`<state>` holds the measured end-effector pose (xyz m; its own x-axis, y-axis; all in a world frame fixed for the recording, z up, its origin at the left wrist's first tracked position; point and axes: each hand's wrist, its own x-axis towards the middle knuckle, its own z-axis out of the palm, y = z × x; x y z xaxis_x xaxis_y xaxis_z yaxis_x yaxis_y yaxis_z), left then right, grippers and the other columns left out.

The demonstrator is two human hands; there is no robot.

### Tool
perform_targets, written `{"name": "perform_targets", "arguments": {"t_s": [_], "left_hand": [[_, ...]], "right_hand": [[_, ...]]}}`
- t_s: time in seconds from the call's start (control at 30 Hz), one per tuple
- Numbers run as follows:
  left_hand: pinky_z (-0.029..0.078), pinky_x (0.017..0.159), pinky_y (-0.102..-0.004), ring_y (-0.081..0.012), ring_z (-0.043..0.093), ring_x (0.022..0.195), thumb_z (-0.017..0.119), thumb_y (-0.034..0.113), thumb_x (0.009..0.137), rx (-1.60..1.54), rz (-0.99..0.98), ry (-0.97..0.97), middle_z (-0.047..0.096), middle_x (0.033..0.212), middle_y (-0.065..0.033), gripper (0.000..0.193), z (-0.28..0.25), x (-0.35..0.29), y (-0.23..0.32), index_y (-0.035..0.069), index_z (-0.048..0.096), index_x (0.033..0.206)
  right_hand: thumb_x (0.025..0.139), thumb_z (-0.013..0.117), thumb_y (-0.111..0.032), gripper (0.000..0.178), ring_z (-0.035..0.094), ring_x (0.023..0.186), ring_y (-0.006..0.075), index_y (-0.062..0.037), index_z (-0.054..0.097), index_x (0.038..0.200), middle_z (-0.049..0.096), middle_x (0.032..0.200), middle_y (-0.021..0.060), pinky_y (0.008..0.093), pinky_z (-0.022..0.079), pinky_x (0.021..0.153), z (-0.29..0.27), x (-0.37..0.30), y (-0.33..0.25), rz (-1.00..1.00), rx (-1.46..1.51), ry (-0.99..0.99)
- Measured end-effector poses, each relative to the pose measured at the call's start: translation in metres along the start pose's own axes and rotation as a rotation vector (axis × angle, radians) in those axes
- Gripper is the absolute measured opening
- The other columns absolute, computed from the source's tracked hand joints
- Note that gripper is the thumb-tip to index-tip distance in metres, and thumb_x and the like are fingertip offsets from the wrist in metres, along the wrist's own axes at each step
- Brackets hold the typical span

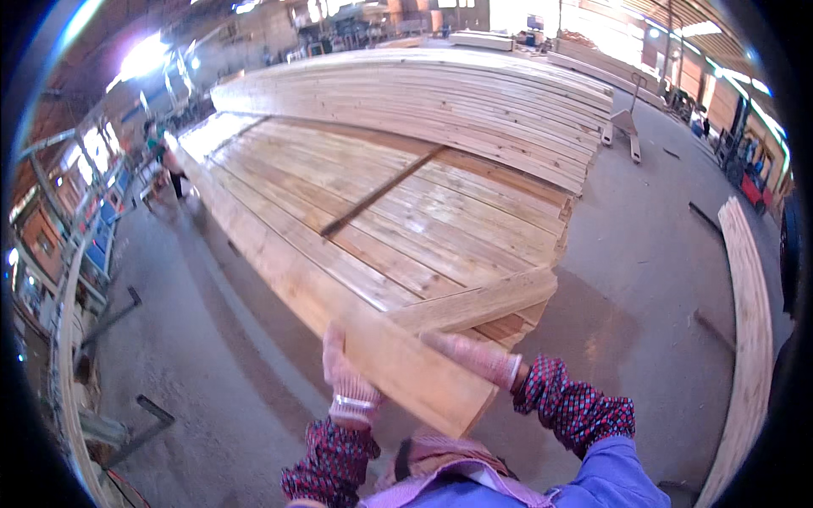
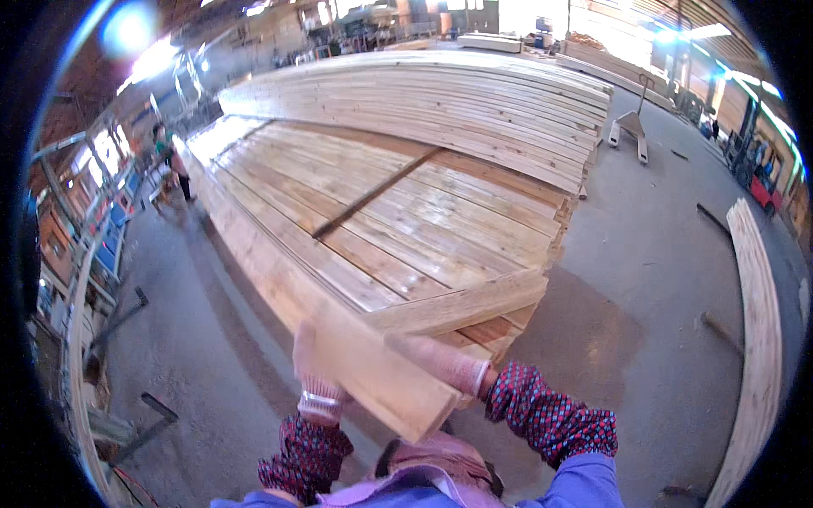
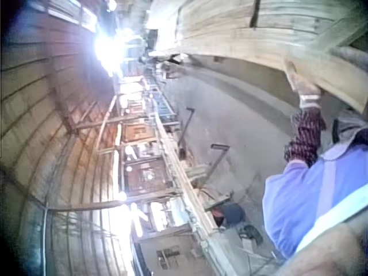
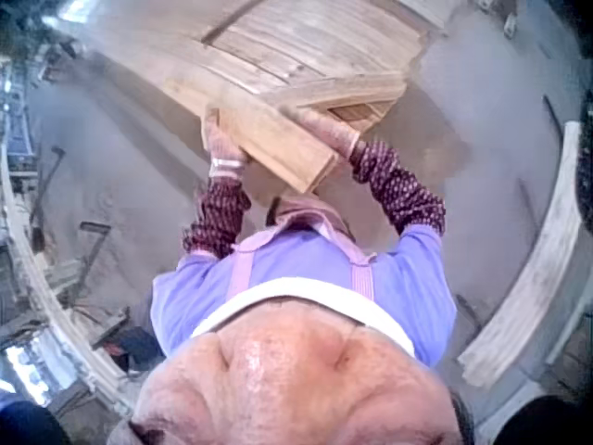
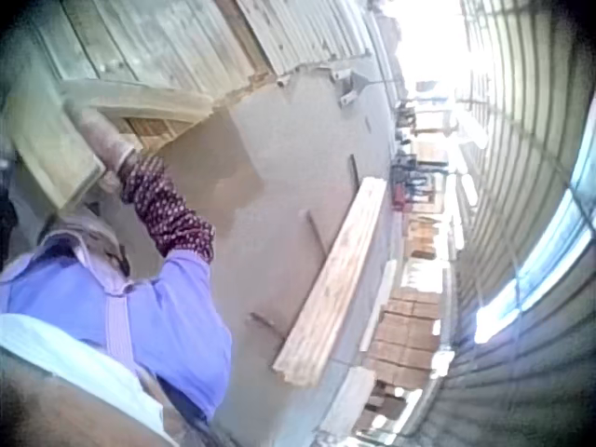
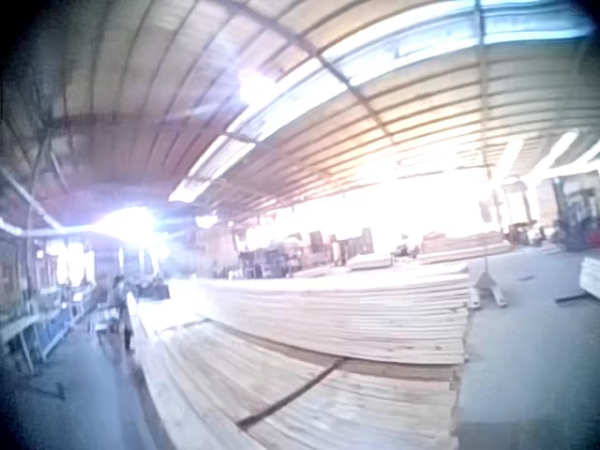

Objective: The person picks up wooden planks from a large stack and carries them to a conveyor belt. They place the planks onto the belt one by one, repeating the process of retrieving and loading wood throughout the video.

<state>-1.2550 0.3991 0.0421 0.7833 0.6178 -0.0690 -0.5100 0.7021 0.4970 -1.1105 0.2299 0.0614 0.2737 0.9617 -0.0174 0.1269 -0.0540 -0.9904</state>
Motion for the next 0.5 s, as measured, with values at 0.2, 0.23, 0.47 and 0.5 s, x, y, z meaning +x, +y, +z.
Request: {"name": "perform_targets", "arguments": {"t_s": [0.2, 0.23, 0.47, 0.5], "left_hand": [[0.047, 0.100, -0.0482, -0.0332, 0.060, 0.109, 0.051, 0.045, 0.096, -0.164, -0.174, 0.185, 0.061, 0.122, -0.0138, 0.050, 0.092, 0.062, -0.054, 0.006, 0.053, 0.128], [0.046, 0.100, -0.0489, -0.0340, 0.059, 0.110, 0.054, 0.044, 0.095, -0.155, -0.185, 0.273, 0.060, 0.123, -0.0147, 0.051, 0.126, 0.075, -0.063, 0.006, 0.052, 0.129], [0.046, 0.101, -0.0497, -0.0356, 0.060, 0.110, 0.059, 0.040, 0.094, -0.157, -0.112, 0.261, 0.061, 0.122, -0.0152, 0.052, 0.170, 0.183, -0.166, 0.003, 0.052, 0.130], [0.047, 0.100, -0.0493, -0.0349, 0.061, 0.108, 0.062, 0.037, 0.093, -0.136, -0.095, 0.307, 0.062, 0.122, -0.0151, 0.050, 0.186, 0.200, -0.186, 0.004, 0.054, 0.128]], "right_hand": [[0.103, 0.044, -0.043, 0.051, 0.056, 0.107, 0.0091, -0.0018, 0.059, 0.129, 0.063, 0.119, 0.0014, 0.0284, 0.047, 0.094, -0.112, 0.002, -0.035, 0.294, 0.340, 0.008], [0.103, 0.045, -0.046, 0.053, 0.057, 0.105, 0.0090, -0.0021, 0.060, 0.127, 0.064, 0.118, 0.0008, 0.0285, 0.047, 0.093, -0.136, 0.004, -0.032, 0.236, 0.213, 0.055], [0.104, 0.045, -0.033, 0.050, 0.043, 0.130, 0.0141, -0.0062, 0.042, 0.146, 0.046, 0.144, 0.0040, 0.0309, 0.033, 0.111, -0.280, 0.034, -0.023, 0.563, 0.403, 0.031], [0.103, 0.046, -0.034, 0.050, 0.044, 0.130, 0.0141, -0.0062, 0.043, 0.145, 0.047, 0.144, 0.0044, 0.0310, 0.034, 0.111, -0.311, 0.023, 0.001, 0.360, 0.234, 0.028]]}}
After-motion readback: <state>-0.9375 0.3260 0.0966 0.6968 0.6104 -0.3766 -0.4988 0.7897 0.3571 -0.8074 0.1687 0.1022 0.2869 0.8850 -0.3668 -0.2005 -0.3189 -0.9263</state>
